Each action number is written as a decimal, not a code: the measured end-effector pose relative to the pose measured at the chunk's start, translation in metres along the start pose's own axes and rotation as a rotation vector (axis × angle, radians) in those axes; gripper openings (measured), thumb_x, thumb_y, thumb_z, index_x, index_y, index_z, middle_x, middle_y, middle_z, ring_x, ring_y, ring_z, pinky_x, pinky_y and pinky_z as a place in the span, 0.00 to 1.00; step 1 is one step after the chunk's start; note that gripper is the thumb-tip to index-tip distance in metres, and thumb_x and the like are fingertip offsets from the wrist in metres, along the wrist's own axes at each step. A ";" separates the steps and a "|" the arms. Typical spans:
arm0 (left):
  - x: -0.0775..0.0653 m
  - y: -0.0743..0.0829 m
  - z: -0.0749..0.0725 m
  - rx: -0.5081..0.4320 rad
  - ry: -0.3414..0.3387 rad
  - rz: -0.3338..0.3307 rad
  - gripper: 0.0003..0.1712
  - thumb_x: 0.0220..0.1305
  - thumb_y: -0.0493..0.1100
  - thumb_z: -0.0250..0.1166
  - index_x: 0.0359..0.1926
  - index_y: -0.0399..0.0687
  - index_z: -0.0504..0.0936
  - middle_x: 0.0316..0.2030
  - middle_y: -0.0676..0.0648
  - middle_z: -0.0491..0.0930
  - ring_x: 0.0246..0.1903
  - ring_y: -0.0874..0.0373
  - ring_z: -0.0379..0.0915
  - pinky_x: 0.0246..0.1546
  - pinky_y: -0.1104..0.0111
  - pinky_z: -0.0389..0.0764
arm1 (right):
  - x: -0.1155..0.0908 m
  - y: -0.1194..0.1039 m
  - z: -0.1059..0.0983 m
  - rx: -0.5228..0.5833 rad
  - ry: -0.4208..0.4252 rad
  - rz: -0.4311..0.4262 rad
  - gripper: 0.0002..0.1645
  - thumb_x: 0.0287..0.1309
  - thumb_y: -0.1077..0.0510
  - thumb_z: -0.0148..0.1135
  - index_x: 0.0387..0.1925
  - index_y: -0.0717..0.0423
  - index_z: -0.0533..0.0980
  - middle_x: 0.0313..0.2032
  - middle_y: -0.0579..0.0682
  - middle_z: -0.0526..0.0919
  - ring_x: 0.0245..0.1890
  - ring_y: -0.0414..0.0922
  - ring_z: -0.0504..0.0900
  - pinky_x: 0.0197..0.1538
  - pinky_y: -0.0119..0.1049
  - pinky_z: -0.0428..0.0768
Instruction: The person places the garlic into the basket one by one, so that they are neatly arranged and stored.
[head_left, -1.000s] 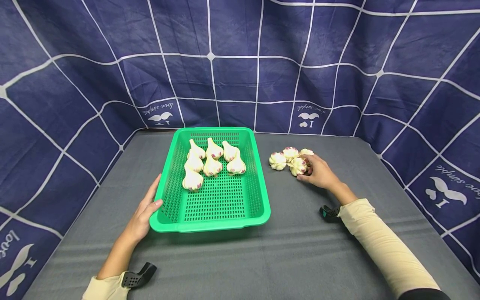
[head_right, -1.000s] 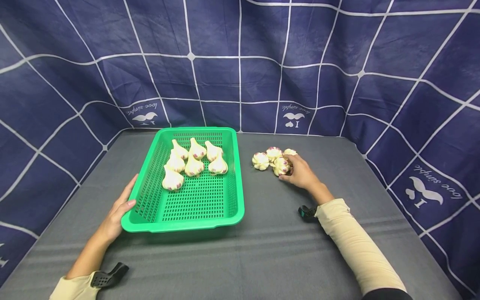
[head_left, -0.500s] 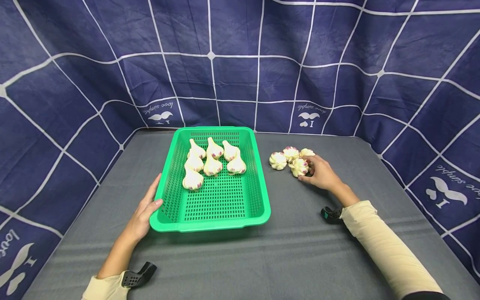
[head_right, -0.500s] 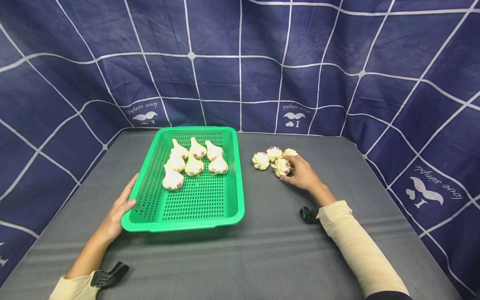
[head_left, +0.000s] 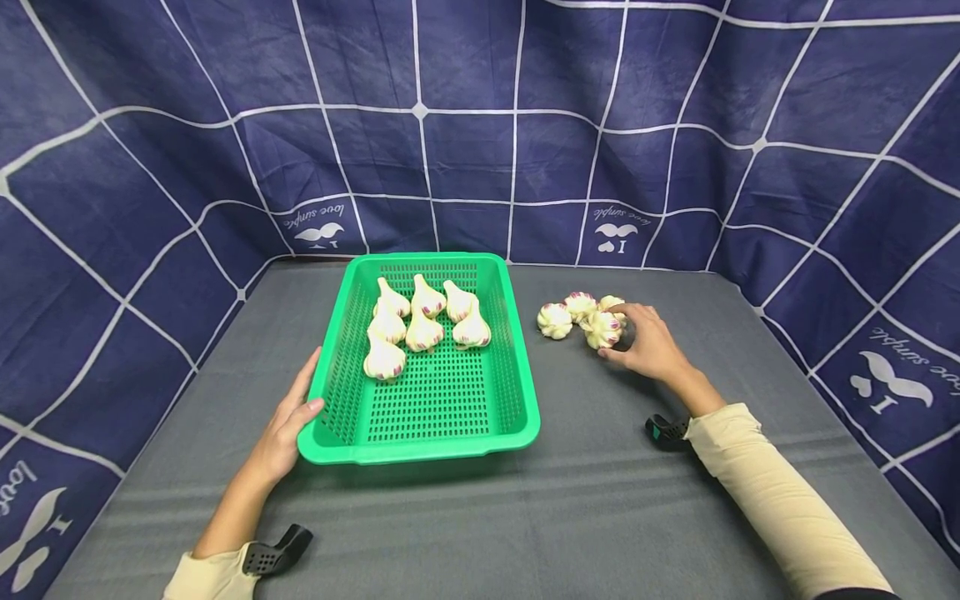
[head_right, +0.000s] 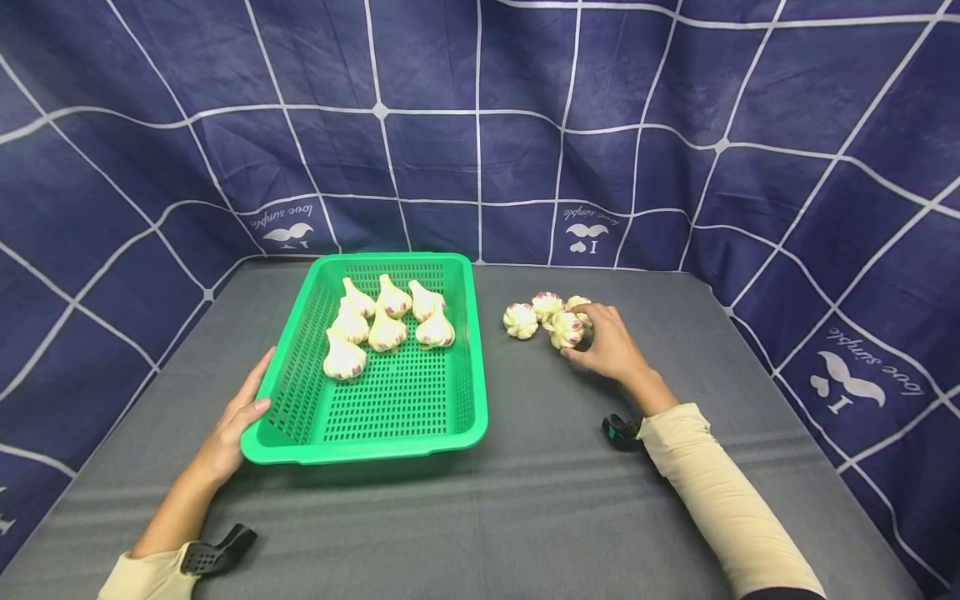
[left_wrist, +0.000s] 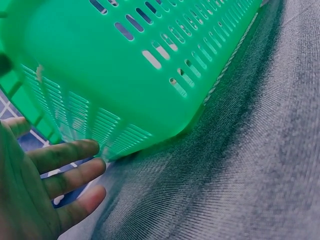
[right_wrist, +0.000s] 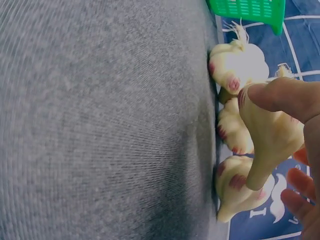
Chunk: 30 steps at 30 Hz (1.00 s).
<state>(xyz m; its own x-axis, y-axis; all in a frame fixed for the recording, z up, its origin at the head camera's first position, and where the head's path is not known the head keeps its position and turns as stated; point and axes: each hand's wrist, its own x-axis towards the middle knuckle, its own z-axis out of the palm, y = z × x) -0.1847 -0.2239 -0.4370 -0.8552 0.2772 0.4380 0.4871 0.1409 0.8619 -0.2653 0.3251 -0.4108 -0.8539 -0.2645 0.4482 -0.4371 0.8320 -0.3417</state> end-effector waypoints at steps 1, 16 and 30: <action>0.000 0.000 0.000 -0.002 0.000 0.002 0.38 0.67 0.32 0.43 0.77 0.38 0.48 0.73 0.28 0.47 0.69 0.71 0.49 0.64 0.82 0.51 | 0.000 -0.001 -0.001 0.004 0.003 -0.003 0.41 0.34 0.56 0.83 0.54 0.61 0.75 0.50 0.63 0.80 0.49 0.61 0.75 0.54 0.59 0.69; 0.001 0.000 0.001 0.002 -0.003 0.010 0.38 0.67 0.31 0.43 0.77 0.37 0.47 0.74 0.28 0.46 0.70 0.70 0.47 0.64 0.82 0.50 | 0.010 -0.016 -0.007 0.045 -0.002 -0.045 0.39 0.35 0.58 0.83 0.53 0.59 0.75 0.46 0.58 0.82 0.44 0.55 0.79 0.47 0.52 0.75; 0.000 0.000 0.000 0.012 0.002 0.008 0.38 0.67 0.32 0.43 0.77 0.36 0.47 0.73 0.27 0.47 0.69 0.71 0.48 0.64 0.82 0.51 | 0.028 -0.043 -0.014 0.067 0.011 -0.154 0.41 0.28 0.53 0.86 0.50 0.60 0.80 0.37 0.52 0.80 0.37 0.47 0.77 0.41 0.45 0.76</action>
<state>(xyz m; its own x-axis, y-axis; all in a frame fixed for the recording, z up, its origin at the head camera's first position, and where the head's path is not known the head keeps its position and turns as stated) -0.1847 -0.2237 -0.4369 -0.8513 0.2770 0.4455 0.4963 0.1499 0.8551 -0.2663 0.2891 -0.3719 -0.7724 -0.3807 0.5083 -0.5808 0.7473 -0.3228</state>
